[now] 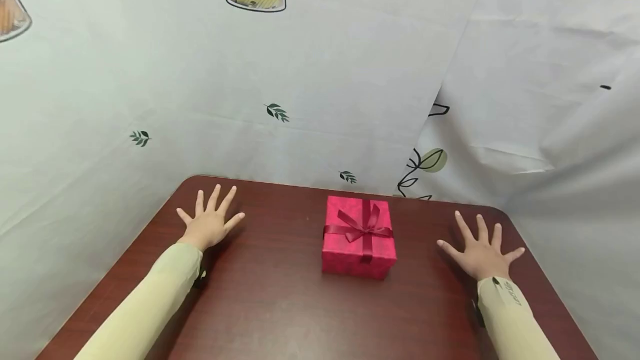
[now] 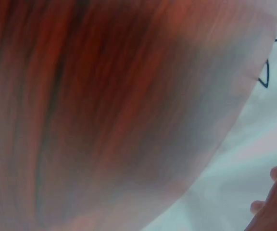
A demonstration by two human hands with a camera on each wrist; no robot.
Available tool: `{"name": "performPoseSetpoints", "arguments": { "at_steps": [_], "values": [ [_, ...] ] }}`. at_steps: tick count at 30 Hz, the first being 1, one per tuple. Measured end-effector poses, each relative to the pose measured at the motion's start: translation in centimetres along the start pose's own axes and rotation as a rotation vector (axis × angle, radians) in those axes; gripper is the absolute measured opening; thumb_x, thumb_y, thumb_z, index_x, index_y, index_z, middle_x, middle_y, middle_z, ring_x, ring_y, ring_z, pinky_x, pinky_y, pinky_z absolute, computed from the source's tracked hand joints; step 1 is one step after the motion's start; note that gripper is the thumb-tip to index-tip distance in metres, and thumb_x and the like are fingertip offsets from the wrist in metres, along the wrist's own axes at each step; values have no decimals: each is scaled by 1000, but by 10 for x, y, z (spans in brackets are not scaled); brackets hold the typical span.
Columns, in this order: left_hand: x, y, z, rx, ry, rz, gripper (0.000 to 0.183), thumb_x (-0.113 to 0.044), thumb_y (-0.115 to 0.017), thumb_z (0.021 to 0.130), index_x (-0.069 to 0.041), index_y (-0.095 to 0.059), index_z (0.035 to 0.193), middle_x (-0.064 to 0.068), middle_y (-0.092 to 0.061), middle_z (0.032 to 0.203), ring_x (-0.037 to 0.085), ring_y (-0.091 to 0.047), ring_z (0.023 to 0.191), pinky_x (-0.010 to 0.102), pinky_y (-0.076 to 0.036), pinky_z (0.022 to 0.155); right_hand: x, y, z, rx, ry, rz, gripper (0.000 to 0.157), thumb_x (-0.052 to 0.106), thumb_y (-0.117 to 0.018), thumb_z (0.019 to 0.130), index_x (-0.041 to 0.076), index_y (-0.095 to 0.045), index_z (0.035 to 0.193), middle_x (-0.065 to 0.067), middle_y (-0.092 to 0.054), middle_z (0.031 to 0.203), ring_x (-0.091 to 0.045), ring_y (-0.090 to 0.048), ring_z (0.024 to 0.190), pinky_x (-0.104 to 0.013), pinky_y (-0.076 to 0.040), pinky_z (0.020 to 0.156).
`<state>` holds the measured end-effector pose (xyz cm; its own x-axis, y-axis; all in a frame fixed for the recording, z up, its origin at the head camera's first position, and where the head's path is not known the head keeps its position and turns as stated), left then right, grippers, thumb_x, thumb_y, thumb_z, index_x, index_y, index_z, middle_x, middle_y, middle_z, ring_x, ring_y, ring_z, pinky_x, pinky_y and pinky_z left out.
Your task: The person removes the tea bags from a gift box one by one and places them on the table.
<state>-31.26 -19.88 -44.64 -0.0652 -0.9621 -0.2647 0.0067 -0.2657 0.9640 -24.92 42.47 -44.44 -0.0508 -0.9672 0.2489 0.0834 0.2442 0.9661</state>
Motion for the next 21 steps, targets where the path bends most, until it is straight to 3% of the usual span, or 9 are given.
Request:
{"name": "performPoseSetpoints", "arguments": {
  "at_steps": [11,21],
  "values": [
    [-23,9,-13,4,-24,-12,86,-76,-33,97,-33,-1,164,13,7,170,48,19,149,86,10,98,23,8,-2,-14,54,-10,92,70,-49,94,33,-2,164,-29,-2,163,-60,19,144,-92,15,79],
    [-54,13,-18,-128,-115,-63,81,-62,-47,101,-33,-7,164,11,-3,170,47,9,152,84,7,102,53,14,-13,-82,82,27,88,68,-52,95,35,-9,164,-25,-4,165,-58,13,146,-93,7,85]
  ]
}}
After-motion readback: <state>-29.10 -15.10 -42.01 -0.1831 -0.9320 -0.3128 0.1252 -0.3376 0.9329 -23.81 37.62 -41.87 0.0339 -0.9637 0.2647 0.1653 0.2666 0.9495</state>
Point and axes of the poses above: each hand's wrist, its own z-axis towards the middle knuckle, its own y-axis out of the back of the hand, x = y × z, the point moved 5 cm from there along z, towards the middle knuckle
